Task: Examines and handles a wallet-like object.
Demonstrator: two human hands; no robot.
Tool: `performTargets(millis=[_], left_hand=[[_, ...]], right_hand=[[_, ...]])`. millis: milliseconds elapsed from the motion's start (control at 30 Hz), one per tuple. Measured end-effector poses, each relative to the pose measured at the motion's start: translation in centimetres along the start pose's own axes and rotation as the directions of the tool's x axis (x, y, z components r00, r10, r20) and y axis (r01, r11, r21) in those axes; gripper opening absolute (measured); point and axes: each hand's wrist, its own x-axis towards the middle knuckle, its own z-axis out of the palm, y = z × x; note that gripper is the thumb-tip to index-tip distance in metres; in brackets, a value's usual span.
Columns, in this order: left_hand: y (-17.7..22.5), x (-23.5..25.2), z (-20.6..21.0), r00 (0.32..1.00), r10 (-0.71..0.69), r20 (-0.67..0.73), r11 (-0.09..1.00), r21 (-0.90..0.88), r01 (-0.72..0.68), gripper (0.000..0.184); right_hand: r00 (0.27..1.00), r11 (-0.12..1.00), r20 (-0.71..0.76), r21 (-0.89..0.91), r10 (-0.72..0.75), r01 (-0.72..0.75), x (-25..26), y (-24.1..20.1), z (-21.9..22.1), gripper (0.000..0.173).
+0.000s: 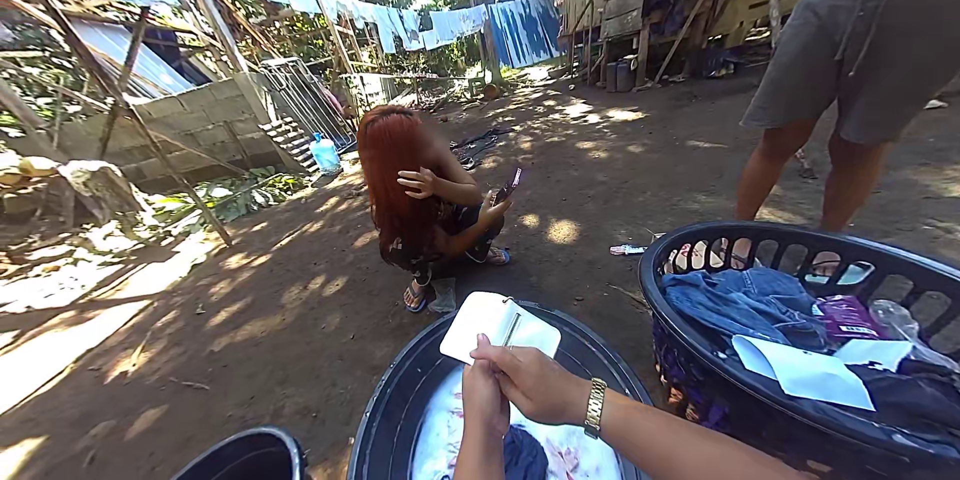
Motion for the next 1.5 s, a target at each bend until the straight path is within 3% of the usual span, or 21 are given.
performTargets(millis=[67, 133, 200, 267, 333, 433, 533, 633, 700, 733, 833, 900, 967, 1000, 1067, 1167, 1267, 1300, 1367, 1433, 1500], left_hand=[[-0.3, 0.2, -0.1, 1.000, 0.013, -0.002, 1.000, 0.017, -0.013, 0.035], [-0.6, 0.5, 0.0, 0.997, 0.074, -0.027, 0.995, 0.065, -0.072, 0.030], [-0.8, 0.8, -0.2, 0.984, 0.171, -0.046, 0.978, 0.128, -0.163, 0.030], [-0.8, 0.8, -0.2, 0.962, 0.263, -0.076, 0.948, 0.204, -0.243, 0.026], [-0.9, 0.6, -0.3, 0.934, 0.357, -0.028, 0.893, 0.304, -0.332, 0.020], [-1.9, 0.4, -1.1, 0.850, 0.457, 0.262, 0.649, 0.555, -0.520, 0.034], [-2.7, 0.3, -1.5, 0.716, 0.425, 0.553, 0.289, 0.667, -0.687, 0.038], [-1.6, 0.3, -1.7, 0.570, 0.303, 0.764, 0.231, 0.521, -0.822, 0.032], [-0.7, 0.5, -1.9, 0.497, 0.375, 0.782, 0.319, 0.395, -0.862, 0.027], [-0.4, 0.6, -2.0, 0.506, 0.456, 0.732, 0.372, 0.359, -0.856, 0.026], [0.0, 1.1, -2.1, 0.675, 0.634, 0.377, 0.477, 0.496, -0.725, 0.035], [0.5, 1.4, -2.1, 0.872, 0.458, 0.174, 0.720, 0.502, -0.479, 0.065], [1.0, 1.3, -1.9, 0.985, 0.124, 0.117, 0.955, 0.257, -0.151, 0.057], [1.0, 1.2, -1.6, 0.993, 0.005, 0.118, 0.994, 0.111, -0.018, 0.040], [0.5, 1.1, -1.2, 0.982, -0.107, 0.157, 0.990, -0.073, 0.120, 0.031], [-0.2, 1.3, -0.8, 0.996, -0.078, 0.031, 0.997, -0.012, 0.079, 0.025], [-0.7, 2.0, -1.0, 0.996, -0.037, -0.082, 0.999, 0.011, 0.038, 0.025], [-0.8, 2.2, -1.0, 0.994, -0.022, -0.104, 0.999, 0.025, 0.025, 0.026], [-0.8, 2.2, -1.0, 0.990, 0.007, -0.144, 0.998, 0.059, 0.001, 0.025], [-0.8, 2.2, -1.0, 0.986, 0.031, -0.165, 0.996, 0.085, -0.017, 0.025], [-0.9, 2.3, -1.2, 0.989, 0.048, -0.137, 0.996, 0.082, -0.037, 0.033]], right_hand=[[0.994, 0.999, 0.097, 0.025, 0.040, -0.043, 0.2, 0.2, -0.8, 0.038], [0.957, 0.971, 0.218, 0.099, 0.190, -0.216, 0.6, 0.1, -2.3, 0.047], [0.917, 0.909, 0.174, 0.159, 0.359, -0.386, 0.5, 0.4, -3.3, 0.049], [0.811, 0.777, 0.051, 0.260, 0.582, -0.574, 0.7, 0.5, -3.7, 0.052], [0.641, 0.526, 0.103, 0.480, 0.761, -0.702, 1.3, 0.2, -3.7, 0.061], [0.557, 0.194, 0.315, 0.715, 0.769, -0.671, 1.6, -0.6, -3.0, 0.074], [0.544, 0.025, 0.345, 0.828, 0.765, -0.560, 1.5, -0.6, -2.6, 0.070], [0.420, -0.060, 0.317, 0.852, 0.850, -0.521, 1.7, 0.0, -3.7, 0.052], [0.406, -0.083, 0.299, 0.878, 0.863, -0.471, 1.6, 0.9, -4.5, 0.045], [0.411, -0.095, 0.294, 0.894, 0.863, -0.439, 1.4, 1.3, -4.9, 0.044], [0.454, -0.131, 0.287, 0.929, 0.844, -0.345, 1.4, 1.6, -5.8, 0.040], [0.495, -0.146, 0.288, 0.941, 0.820, -0.307, 1.4, 1.2, -5.8, 0.037], [0.522, -0.146, 0.319, 0.927, 0.791, -0.345, 1.4, 0.9, -5.5, 0.037], [0.529, -0.115, 0.343, 0.902, 0.777, -0.416, 1.3, 1.0, -5.1, 0.037], [0.534, 0.061, 0.361, 0.785, 0.764, -0.617, 1.0, 1.4, -4.4, 0.042], [0.565, 0.381, 0.345, 0.473, 0.749, -0.794, 0.5, 2.3, -3.9, 0.088], [0.577, 0.524, 0.356, 0.240, 0.735, -0.817, 0.6, 2.0, -3.9, 0.125], [0.585, 0.553, 0.358, 0.199, 0.728, -0.809, 0.7, 2.0, -3.8, 0.123], [0.601, 0.577, 0.324, 0.178, 0.731, -0.797, 0.8, 2.0, -3.7, 0.092], [0.578, 0.512, 0.252, 0.286, 0.776, -0.810, 0.9, 2.0, -3.9, 0.053], [0.552, 0.442, 0.194, 0.415, 0.811, -0.795, 1.0, 1.8, -4.2, 0.037]])
